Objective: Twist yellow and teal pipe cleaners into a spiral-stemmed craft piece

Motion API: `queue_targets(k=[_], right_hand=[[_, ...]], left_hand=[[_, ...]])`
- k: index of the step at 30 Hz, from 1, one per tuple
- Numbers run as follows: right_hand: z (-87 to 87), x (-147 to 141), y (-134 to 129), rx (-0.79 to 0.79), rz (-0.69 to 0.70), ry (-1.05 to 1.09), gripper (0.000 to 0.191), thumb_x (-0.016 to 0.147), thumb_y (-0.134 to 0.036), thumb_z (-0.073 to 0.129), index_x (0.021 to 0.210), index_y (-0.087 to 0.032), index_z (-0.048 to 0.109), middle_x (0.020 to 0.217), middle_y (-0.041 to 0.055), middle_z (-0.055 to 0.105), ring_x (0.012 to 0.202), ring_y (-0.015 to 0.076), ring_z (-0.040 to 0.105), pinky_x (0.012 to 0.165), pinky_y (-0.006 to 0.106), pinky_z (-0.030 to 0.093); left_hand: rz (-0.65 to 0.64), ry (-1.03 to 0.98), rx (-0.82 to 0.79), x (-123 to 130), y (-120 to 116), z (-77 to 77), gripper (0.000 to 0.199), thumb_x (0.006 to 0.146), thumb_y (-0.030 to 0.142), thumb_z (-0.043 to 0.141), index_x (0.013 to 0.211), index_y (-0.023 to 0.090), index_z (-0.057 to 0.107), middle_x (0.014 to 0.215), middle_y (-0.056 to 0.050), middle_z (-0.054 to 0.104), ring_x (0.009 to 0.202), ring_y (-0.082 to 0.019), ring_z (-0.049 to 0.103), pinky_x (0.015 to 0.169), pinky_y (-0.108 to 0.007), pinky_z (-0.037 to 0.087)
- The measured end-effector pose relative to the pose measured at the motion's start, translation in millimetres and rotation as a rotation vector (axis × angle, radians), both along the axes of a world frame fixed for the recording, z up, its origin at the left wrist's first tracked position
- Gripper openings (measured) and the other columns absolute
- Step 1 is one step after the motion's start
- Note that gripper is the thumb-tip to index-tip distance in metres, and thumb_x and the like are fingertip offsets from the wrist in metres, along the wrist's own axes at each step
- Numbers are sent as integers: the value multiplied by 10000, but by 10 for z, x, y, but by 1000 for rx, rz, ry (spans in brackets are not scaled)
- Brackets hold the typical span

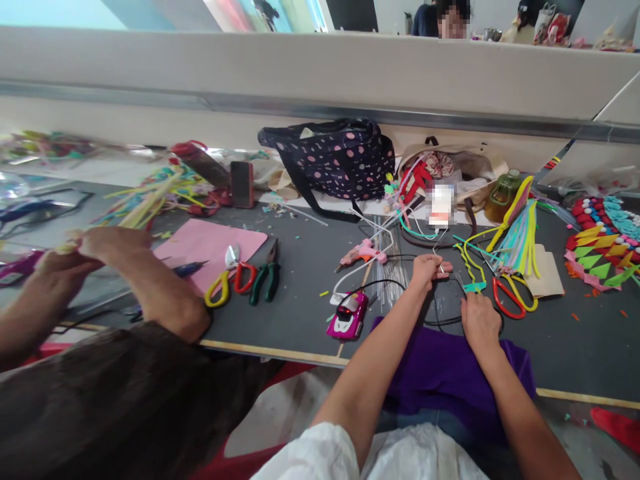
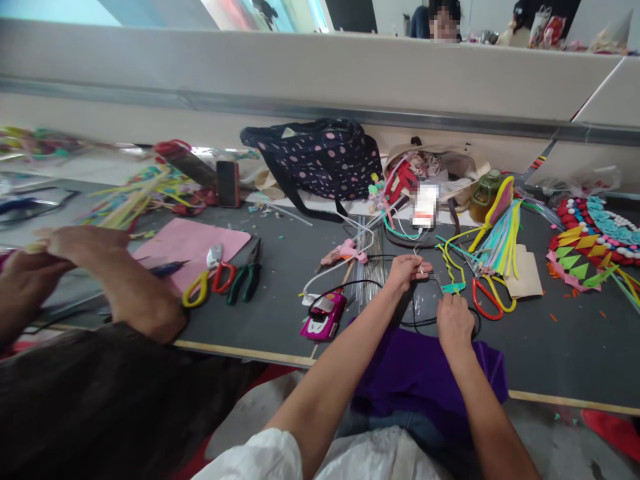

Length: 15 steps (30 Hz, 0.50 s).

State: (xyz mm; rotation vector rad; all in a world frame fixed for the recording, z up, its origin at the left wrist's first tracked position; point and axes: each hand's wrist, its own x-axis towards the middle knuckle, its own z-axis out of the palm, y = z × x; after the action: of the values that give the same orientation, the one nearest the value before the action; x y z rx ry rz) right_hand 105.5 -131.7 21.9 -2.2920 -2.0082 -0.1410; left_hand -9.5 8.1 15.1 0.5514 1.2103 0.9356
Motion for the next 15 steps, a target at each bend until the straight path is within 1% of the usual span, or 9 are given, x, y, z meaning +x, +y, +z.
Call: queue_targets(k=[3,5,10,12,15], right_hand=[[-9,17,-36,11,23,-2,138,929,-233,515,946,-166,635,811,89,661,804,203,575,604,270,342],[-20,35,-52,45,47,-11,146,932,-237,511,948,-164,636,778,88,659,792,207,569,610,282,342],[-69,96,-58,184,124,-27,243,966,-235,430,1120,-143,594,777,92,652,770,203,544,620,297,339],[-79,139,-51,193,183,-21,247,974,-217,401,1098,-156,605,769,84,640,767,199,531,638,301,335],[-77,210,-28,165,251,-15,255,968,-183,394,1042,-160,637,783,88,636,794,210,518,682,311,334]], left_hand=[[11,8,3,-15,18,1,79,754,111,656,743,98,579,692,-118,698,631,-194,699,559,-273,571],[14,13,4,-23,28,5,80,755,109,655,742,104,576,686,-111,696,626,-190,698,564,-273,571],[2,21,0,-33,24,9,77,761,110,653,730,104,583,686,-116,699,623,-194,698,583,-290,575],[-2,25,-3,-39,18,4,89,755,121,666,733,106,582,684,-116,699,621,-198,698,590,-299,576],[-5,29,-2,-44,8,-5,87,756,121,664,736,107,580,681,-116,696,615,-201,697,593,-312,576]])
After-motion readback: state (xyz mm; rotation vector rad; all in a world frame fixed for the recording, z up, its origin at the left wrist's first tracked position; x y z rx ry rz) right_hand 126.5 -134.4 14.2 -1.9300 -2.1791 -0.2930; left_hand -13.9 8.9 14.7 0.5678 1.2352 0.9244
